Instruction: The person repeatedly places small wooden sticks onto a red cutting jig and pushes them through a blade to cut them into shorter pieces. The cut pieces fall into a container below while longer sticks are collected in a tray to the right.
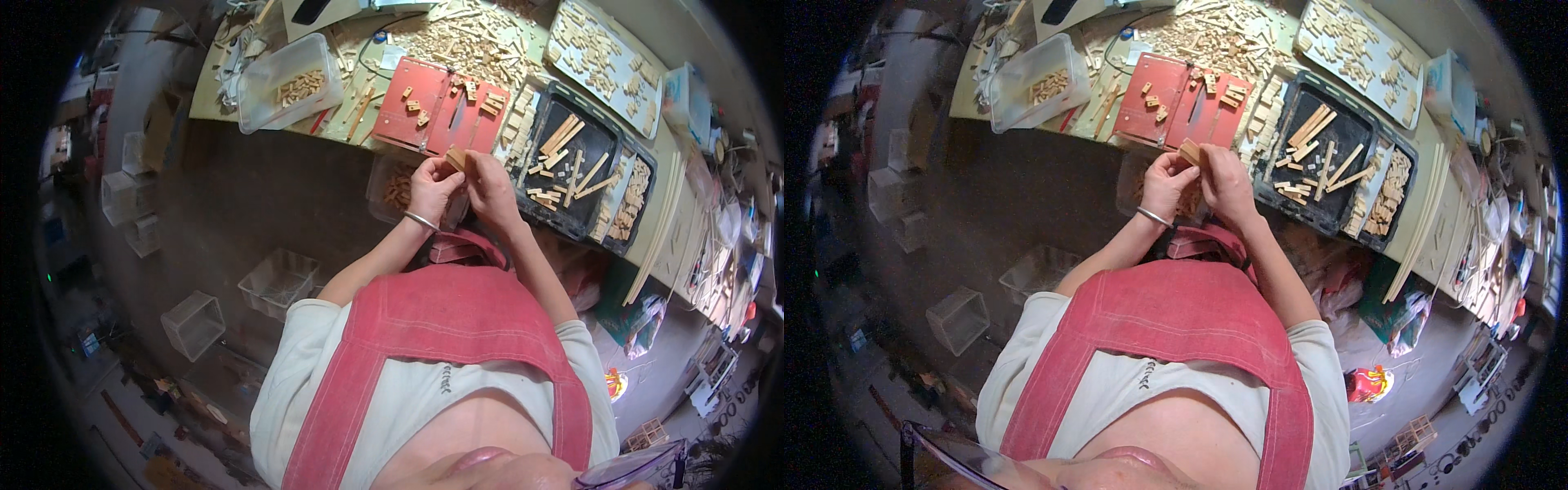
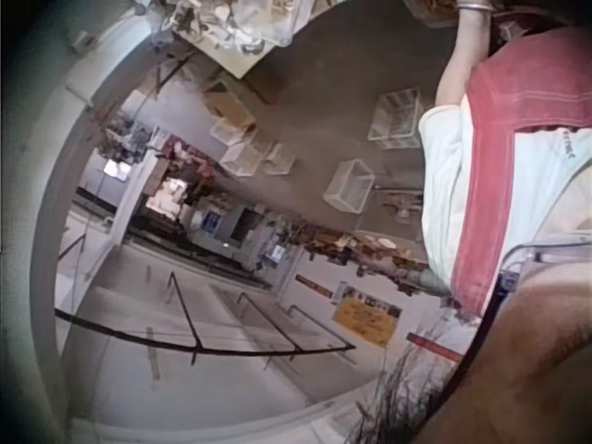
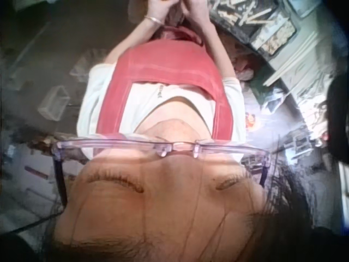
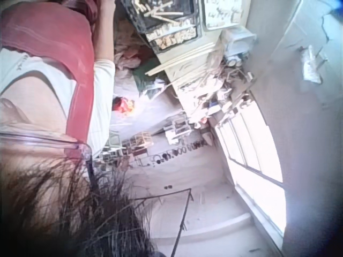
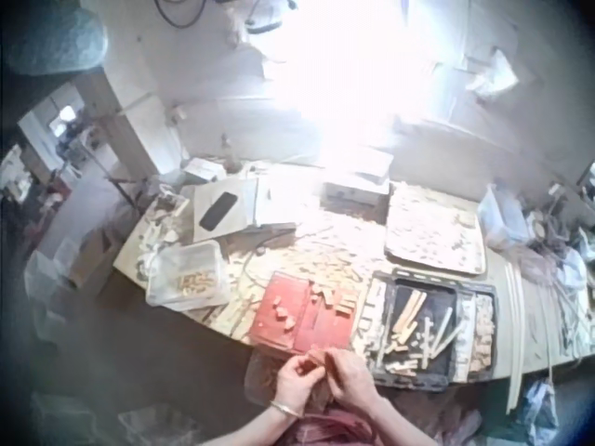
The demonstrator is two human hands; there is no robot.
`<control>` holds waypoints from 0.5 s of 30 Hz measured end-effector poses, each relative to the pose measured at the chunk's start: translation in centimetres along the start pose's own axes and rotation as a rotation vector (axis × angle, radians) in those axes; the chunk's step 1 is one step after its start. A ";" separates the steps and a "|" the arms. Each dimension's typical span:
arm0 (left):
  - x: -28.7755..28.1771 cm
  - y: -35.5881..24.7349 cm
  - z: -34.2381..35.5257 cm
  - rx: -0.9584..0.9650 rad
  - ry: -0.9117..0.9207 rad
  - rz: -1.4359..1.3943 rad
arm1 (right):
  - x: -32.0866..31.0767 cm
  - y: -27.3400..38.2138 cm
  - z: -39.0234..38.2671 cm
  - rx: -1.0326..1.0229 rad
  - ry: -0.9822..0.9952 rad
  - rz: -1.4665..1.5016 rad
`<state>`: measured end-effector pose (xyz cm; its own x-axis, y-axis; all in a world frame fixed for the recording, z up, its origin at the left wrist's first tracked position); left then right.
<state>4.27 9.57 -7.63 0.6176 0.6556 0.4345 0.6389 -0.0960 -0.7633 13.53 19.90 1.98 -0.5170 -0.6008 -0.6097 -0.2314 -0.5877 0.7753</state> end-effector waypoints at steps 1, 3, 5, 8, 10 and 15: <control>-0.4 0.0 0.2 -0.004 -0.009 -0.012 | 0.4 -0.1 0.3 0.025 0.017 -0.023; -1.1 0.1 0.6 -0.014 -0.026 -0.034 | 1.1 0.0 0.7 0.078 0.051 -0.069; -2.1 1.1 1.3 -0.064 -0.028 -0.066 | 1.7 -0.2 1.1 0.081 0.039 -0.131; -2.8 1.4 2.4 -0.154 -0.017 -0.034 | 3.1 -1.7 1.5 0.098 0.040 -0.282; -3.6 1.3 2.6 -0.167 -0.027 0.036 | 4.1 -2.4 2.0 0.109 0.054 -0.378; -5.4 0.6 2.4 0.003 -0.010 0.234 | 3.9 -2.3 2.3 0.026 -0.094 -0.492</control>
<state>0.18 7.75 -11.55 0.7444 0.6230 0.2404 0.4770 -0.2441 -0.8443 10.11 20.13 -1.81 -0.4132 -0.2033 -0.8877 -0.4868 -0.7745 0.4039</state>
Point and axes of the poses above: each hand's wrist, its own z-axis towards the middle knuckle, its own x-axis out of the palm, y = z × x, the point moved 10 cm from there along z, towards the middle knuckle, and after that the axes turned 6 degrees about y, right-handed, at the moved point
